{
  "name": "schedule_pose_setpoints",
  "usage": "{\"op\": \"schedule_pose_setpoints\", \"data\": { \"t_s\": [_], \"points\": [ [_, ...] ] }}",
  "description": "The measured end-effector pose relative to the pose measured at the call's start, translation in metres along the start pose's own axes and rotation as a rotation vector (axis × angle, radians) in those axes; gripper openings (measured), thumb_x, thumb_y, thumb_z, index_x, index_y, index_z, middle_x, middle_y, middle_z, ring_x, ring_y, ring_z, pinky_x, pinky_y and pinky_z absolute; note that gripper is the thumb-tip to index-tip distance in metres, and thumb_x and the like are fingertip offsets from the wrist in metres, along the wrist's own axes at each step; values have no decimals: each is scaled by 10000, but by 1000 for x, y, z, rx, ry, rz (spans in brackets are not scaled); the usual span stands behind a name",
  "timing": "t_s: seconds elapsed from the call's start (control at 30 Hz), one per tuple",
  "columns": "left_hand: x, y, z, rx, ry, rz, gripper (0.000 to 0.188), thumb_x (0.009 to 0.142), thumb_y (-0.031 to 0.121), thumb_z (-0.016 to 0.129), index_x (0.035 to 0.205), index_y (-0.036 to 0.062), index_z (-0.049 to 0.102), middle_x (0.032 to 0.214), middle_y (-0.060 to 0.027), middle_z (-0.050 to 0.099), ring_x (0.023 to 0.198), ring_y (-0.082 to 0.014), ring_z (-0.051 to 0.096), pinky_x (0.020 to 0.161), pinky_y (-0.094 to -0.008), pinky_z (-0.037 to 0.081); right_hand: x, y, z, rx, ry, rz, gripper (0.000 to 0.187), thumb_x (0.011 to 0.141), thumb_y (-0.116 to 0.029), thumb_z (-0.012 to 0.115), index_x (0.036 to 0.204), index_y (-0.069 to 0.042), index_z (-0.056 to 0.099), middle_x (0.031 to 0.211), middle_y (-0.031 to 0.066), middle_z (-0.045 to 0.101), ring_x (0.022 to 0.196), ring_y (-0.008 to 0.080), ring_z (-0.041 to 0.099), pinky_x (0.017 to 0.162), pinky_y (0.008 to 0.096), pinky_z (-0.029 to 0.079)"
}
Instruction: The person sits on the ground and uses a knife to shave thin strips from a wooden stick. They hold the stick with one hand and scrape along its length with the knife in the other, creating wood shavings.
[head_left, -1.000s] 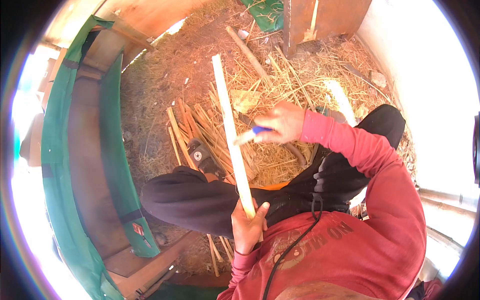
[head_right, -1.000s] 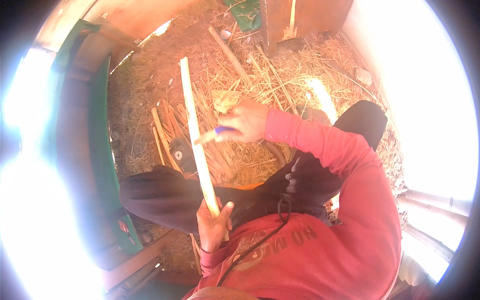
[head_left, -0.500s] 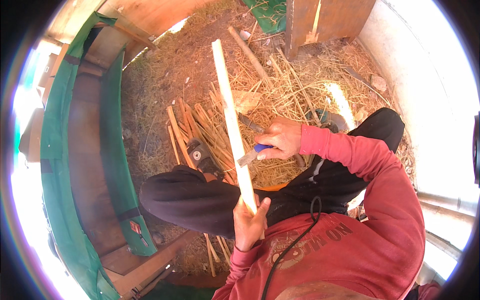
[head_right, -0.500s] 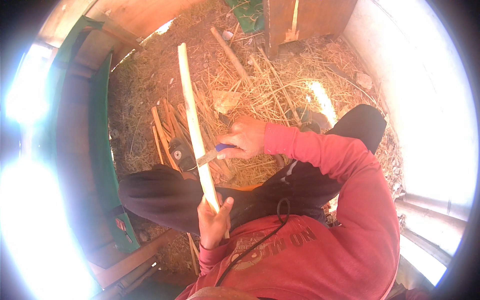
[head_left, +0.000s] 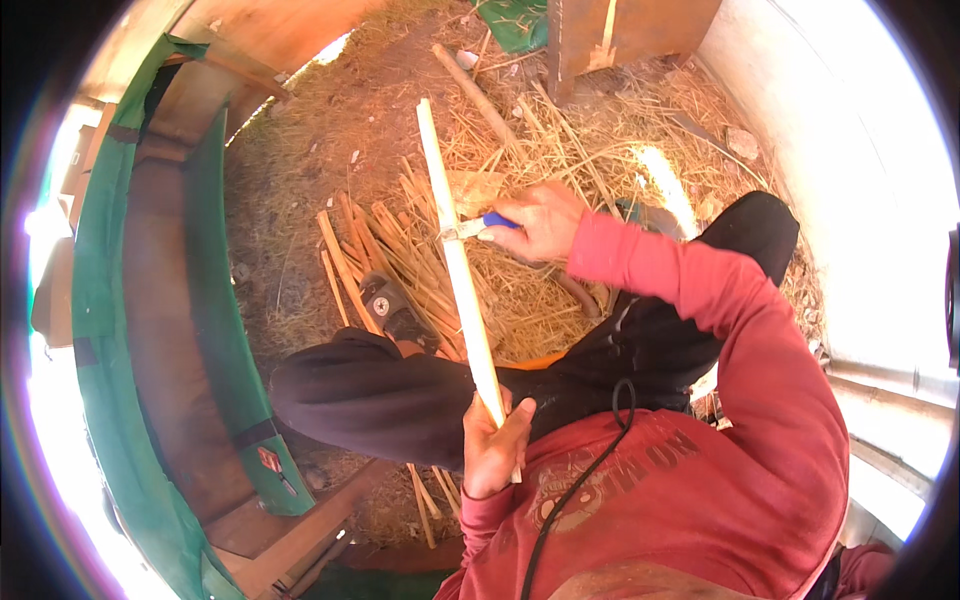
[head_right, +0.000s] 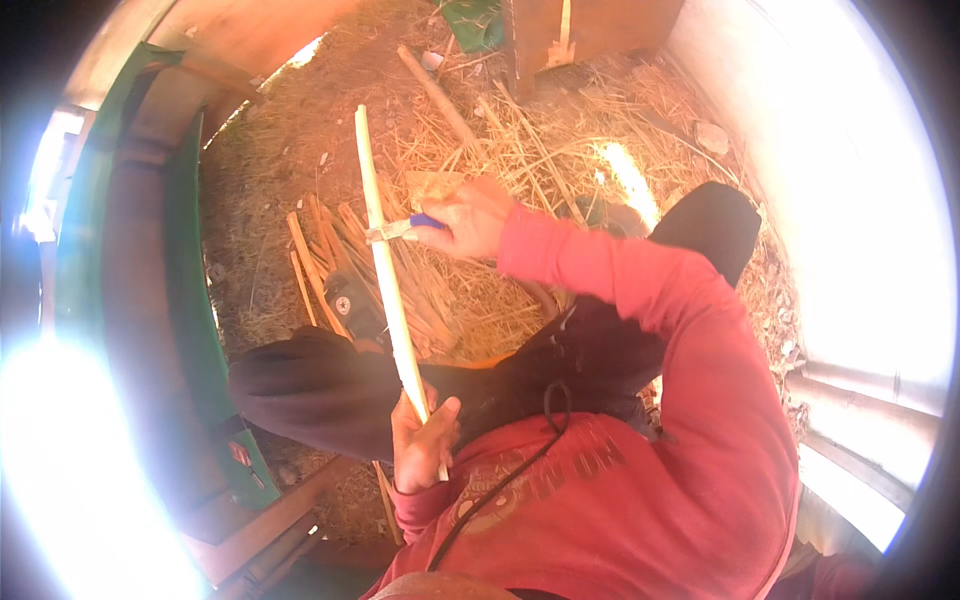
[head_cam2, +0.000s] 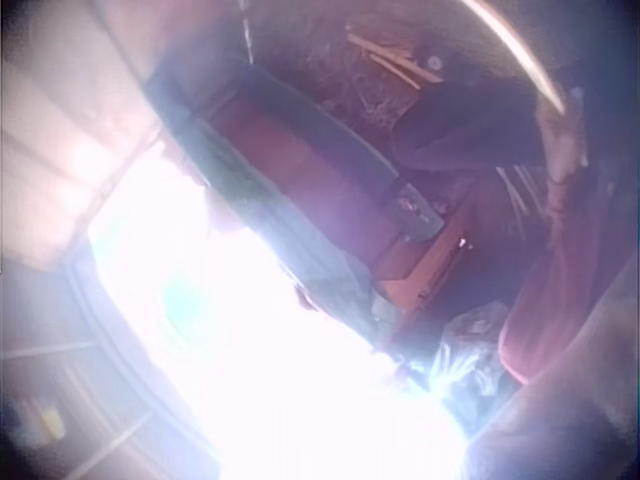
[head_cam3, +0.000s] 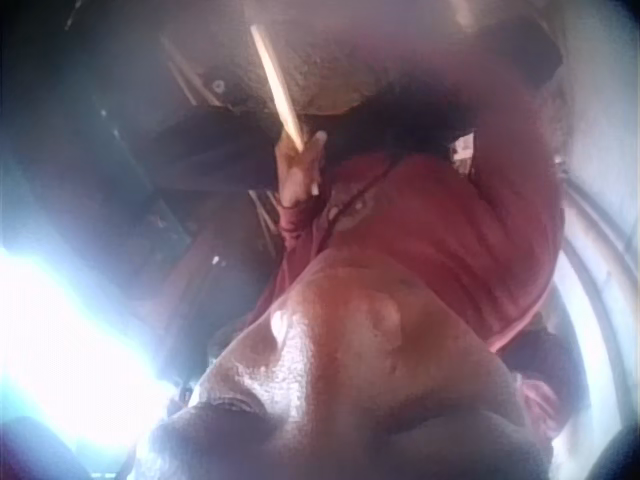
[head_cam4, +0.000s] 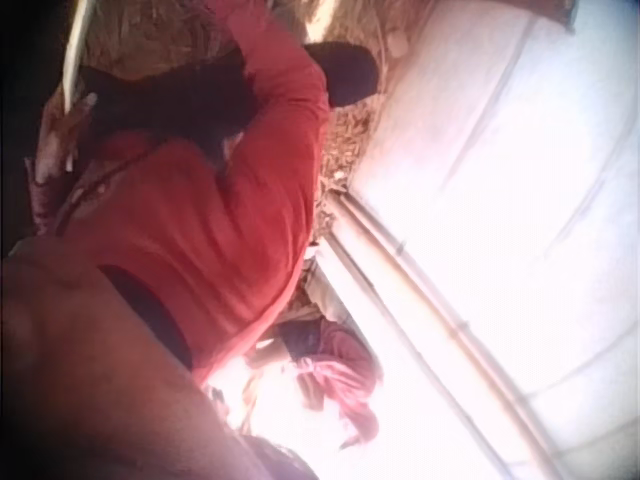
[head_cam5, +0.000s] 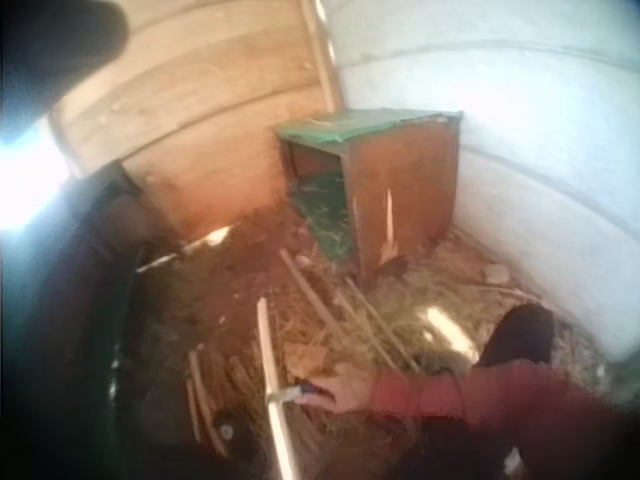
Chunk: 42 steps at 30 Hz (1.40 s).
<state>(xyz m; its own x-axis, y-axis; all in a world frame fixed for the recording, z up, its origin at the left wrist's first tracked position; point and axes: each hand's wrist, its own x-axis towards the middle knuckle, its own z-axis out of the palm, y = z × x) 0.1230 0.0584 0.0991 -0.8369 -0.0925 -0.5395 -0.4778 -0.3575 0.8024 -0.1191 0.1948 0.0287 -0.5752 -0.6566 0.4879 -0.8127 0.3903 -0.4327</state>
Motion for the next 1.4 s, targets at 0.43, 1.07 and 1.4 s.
{"op": "schedule_pose_setpoints", "data": {
  "t_s": [0.43, 1.07, 1.4],
  "points": [
    [-8, -5, -15, -26, -88, -87, 245, 912, -9, 573, 862, 102, 360, 527, 20, 399, 328, -51, 331, 322, -206, 261, 7, 5, -11, 69, 36, -117, 346, 870, -394, 657, 768, -65, 617, 523, 118, 522, 449, 311, 530, 437, 409, 394],
    [-13, -6, -25, -271, -162, -132, 268, 900, -6, 591, 832, 118, 363, 460, 14, 358, 297, -85, 306, 326, -236, 207, 15, 26, -23, 251, 30, 170, 536, 959, -520, 457, 776, -59, 657, 553, 140, 566, 488, 321, 581, 493, 447, 481],
    [-14, -10, -19, -68, -95, -152, 237, 878, -74, 522, 843, 99, 364, 486, 22, 381, 300, -72, 310, 337, -220, 232, -4, -15, -7, -10, 59, -56, 399, 875, -447, 638, 722, -80, 608, 466, 124, 480, 399, 341, 494, 388, 439, 350]
  ]
}}
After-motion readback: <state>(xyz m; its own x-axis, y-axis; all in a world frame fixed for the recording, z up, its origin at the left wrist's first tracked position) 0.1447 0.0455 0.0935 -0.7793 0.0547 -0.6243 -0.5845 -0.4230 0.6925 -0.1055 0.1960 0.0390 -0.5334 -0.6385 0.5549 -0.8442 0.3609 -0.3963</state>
